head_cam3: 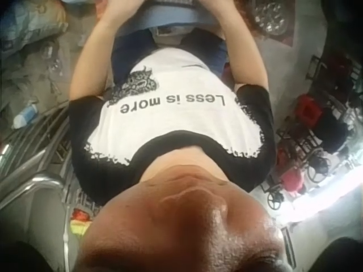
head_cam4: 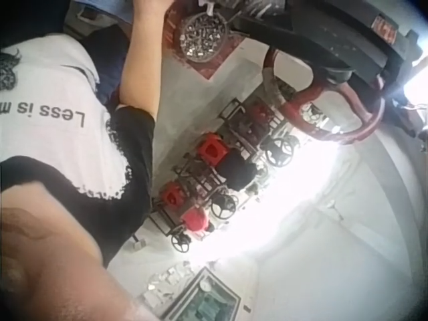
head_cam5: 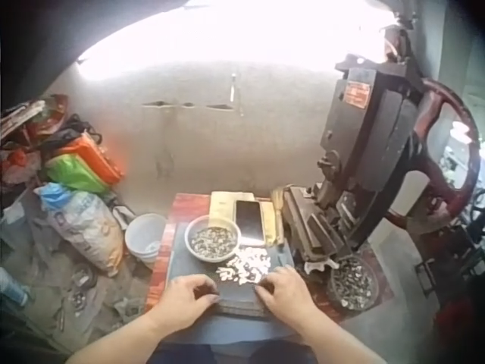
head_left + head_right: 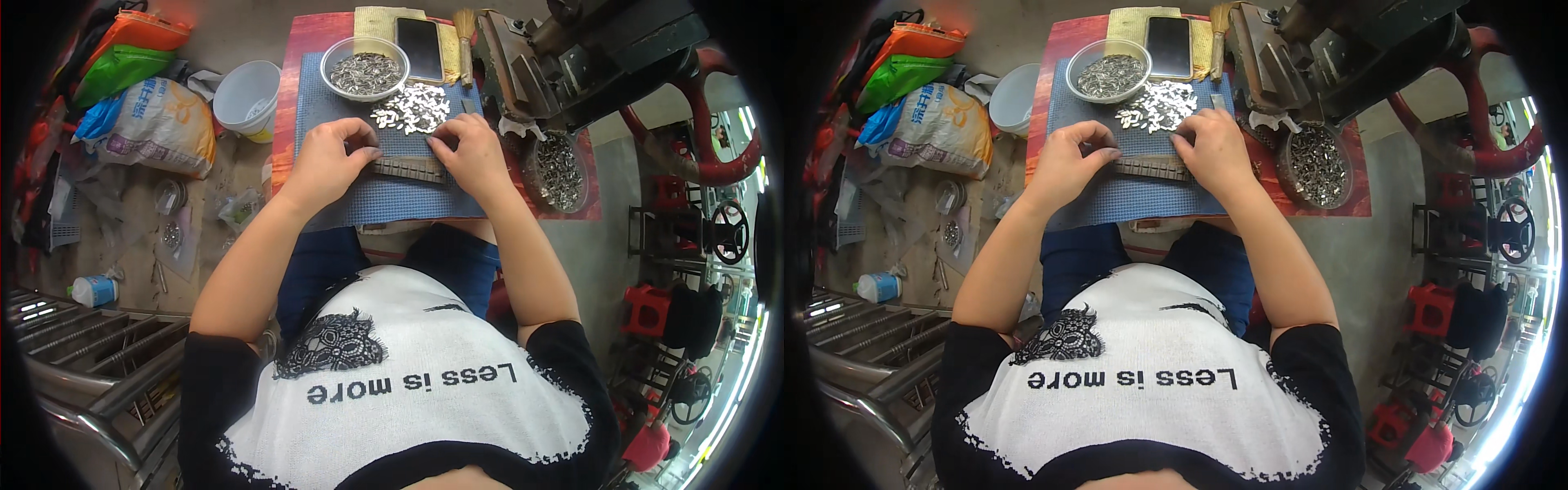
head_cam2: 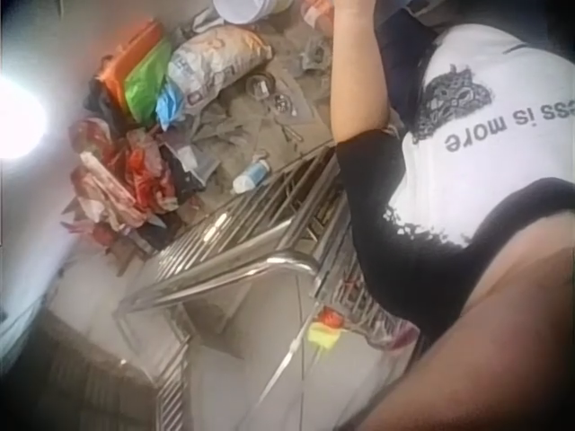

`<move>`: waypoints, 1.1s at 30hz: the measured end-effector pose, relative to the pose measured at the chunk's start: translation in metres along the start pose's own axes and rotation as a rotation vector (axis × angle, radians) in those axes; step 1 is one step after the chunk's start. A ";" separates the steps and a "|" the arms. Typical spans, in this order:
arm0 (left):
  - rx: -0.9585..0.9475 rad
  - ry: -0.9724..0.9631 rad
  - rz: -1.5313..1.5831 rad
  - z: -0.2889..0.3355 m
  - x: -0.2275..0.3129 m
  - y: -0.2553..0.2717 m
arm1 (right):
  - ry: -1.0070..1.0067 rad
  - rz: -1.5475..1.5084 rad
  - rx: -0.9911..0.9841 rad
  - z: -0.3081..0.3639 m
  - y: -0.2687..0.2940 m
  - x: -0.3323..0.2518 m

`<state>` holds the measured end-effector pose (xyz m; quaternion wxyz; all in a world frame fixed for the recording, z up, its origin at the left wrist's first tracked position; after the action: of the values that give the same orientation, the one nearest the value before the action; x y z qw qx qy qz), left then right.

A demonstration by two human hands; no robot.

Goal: Assembling small metal components on a jig and using a manual press machine to join them.

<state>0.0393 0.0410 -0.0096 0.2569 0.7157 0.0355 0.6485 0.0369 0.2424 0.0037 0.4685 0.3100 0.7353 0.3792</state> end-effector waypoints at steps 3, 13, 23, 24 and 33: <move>-0.040 -0.002 -0.021 0.003 -0.001 -0.002 | 0.065 0.011 -0.013 0.000 -0.005 0.000; -0.197 -0.035 -0.265 0.000 0.006 -0.002 | 0.203 -0.148 -0.162 0.020 0.017 -0.027; -0.200 0.131 -0.116 -0.006 -0.006 -0.005 | 0.277 0.014 -0.263 0.022 0.009 -0.036; -0.124 0.025 -0.151 -0.009 0.002 -0.004 | 0.302 0.066 -0.255 0.022 0.009 -0.039; -0.025 -0.236 -0.530 -0.046 0.031 -0.051 | 0.272 -0.139 -0.168 0.022 0.020 -0.034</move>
<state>0.0155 0.1119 -0.0012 0.4285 0.7488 0.1829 0.4714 0.0716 0.2310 0.0306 0.4140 0.1639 0.7774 0.4443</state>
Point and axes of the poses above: each hand's wrist, its own z-axis away from the middle knuckle, its own y-axis out of the back of the hand, x = y × z, the point moved 7 cm from there along -z, towards the middle knuckle, and after that the axes turned 2 degrees about -x, right-handed, at the moved point
